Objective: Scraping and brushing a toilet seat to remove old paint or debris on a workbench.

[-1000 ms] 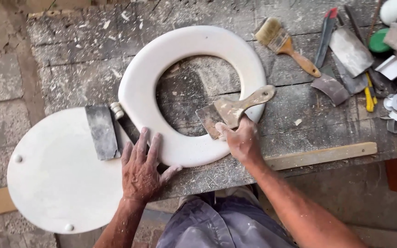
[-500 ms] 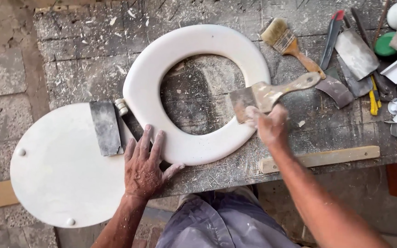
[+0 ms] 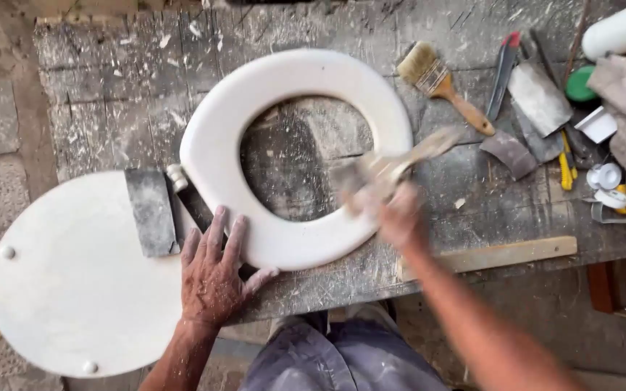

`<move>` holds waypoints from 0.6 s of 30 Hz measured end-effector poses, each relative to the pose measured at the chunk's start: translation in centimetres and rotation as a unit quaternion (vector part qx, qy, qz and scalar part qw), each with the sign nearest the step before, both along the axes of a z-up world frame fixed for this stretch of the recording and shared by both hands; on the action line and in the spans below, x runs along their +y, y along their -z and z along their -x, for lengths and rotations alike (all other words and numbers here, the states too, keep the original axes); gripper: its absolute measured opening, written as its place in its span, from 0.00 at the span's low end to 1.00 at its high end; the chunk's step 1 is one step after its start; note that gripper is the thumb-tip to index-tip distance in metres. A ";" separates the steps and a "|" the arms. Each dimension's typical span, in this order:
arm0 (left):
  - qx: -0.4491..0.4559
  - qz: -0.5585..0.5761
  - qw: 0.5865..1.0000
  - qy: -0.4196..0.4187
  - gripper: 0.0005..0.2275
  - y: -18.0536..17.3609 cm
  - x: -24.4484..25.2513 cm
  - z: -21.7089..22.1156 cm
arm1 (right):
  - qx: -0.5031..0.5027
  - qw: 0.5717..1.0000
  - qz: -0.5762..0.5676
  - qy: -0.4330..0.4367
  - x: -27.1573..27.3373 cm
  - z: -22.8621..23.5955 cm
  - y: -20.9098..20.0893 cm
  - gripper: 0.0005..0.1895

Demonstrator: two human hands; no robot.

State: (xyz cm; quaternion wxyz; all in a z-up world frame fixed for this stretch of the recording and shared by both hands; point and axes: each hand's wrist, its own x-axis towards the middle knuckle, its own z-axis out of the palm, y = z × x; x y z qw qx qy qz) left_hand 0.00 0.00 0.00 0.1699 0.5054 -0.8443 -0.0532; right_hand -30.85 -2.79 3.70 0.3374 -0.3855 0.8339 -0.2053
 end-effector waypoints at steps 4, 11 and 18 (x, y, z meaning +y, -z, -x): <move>-0.006 -0.004 1.000 0.002 0.41 -0.2 0.0 0.0 | -0.091 0.972 0.194 -0.102 0.8 1.5 2.4 0.16; -0.005 0.012 1.000 -0.001 0.40 -0.2 -0.1 0.1 | -0.023 0.998 0.061 -0.018 1.4 0.4 1.8 0.19; -0.012 0.012 1.000 0.005 0.40 -0.3 -0.1 0.2 | 0.075 0.996 0.048 0.008 0.2 6.1 4.0 0.23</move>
